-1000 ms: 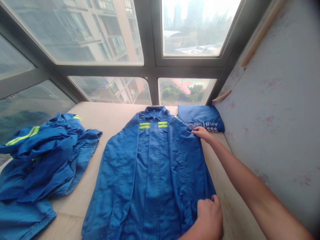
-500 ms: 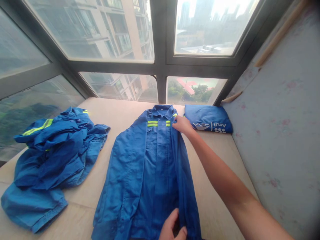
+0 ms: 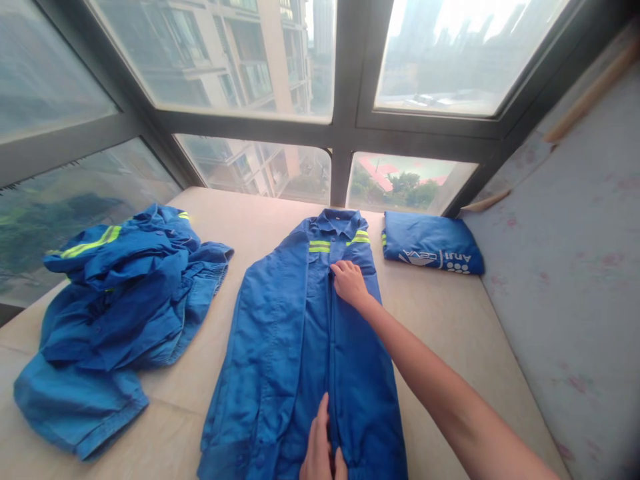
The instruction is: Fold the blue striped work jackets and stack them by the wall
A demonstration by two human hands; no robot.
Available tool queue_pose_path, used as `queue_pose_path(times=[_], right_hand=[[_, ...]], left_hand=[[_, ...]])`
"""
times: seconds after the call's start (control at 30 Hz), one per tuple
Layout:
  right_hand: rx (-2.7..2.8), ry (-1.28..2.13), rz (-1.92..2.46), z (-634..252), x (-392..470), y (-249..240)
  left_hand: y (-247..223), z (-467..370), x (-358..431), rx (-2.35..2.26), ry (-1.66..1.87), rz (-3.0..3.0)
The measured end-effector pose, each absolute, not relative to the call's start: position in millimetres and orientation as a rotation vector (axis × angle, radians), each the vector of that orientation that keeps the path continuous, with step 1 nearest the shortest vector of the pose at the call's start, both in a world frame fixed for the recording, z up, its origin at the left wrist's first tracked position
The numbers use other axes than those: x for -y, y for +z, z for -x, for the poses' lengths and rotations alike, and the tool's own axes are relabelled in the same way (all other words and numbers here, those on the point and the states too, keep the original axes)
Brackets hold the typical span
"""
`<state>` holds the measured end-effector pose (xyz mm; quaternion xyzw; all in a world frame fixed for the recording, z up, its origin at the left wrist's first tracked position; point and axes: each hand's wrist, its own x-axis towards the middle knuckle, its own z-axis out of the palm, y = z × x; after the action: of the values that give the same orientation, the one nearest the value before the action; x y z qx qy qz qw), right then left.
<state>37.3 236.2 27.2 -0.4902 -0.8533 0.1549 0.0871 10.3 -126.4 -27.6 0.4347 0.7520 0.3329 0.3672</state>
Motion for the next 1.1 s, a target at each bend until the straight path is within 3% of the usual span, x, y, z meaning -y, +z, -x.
queue_pose_path(times=[0.1, 0.2, 0.4, 0.53, 0.7, 0.9, 1.1], right_hand=[[2.601, 0.289, 1.177, -46.2, -231.6, 9.0], [2.588, 0.195, 1.133, -49.9, -232.8, -7.5], [2.61, 0.199, 1.18, -55.8, -246.2, -15.9], [2.637, 0.234, 1.232, -59.6, -251.3, -5.2], [2.589, 0.219, 1.409, -22.9, -246.1, 30.4], [2.632, 0.343, 1.318, 94.5, -209.5, 69.0], [2.724, 0.544, 1.387, 196.8, -170.7, 64.8]], left_hand=[[-30.0, -10.6, 124.9, -2.189, 0.713, -1.869], [-27.2, -5.7, 118.6, -2.095, 0.562, -2.397], [9.7, 21.1, 104.2, -1.772, 0.463, -2.536], [34.3, 66.7, 106.3, -2.044, 0.652, -2.34], [29.2, 151.0, 124.6, -2.754, 0.614, -1.472], [20.6, 187.0, 132.3, -2.448, 0.596, -0.801], [15.2, 166.1, 134.7, -2.467, 0.843, -0.624]])
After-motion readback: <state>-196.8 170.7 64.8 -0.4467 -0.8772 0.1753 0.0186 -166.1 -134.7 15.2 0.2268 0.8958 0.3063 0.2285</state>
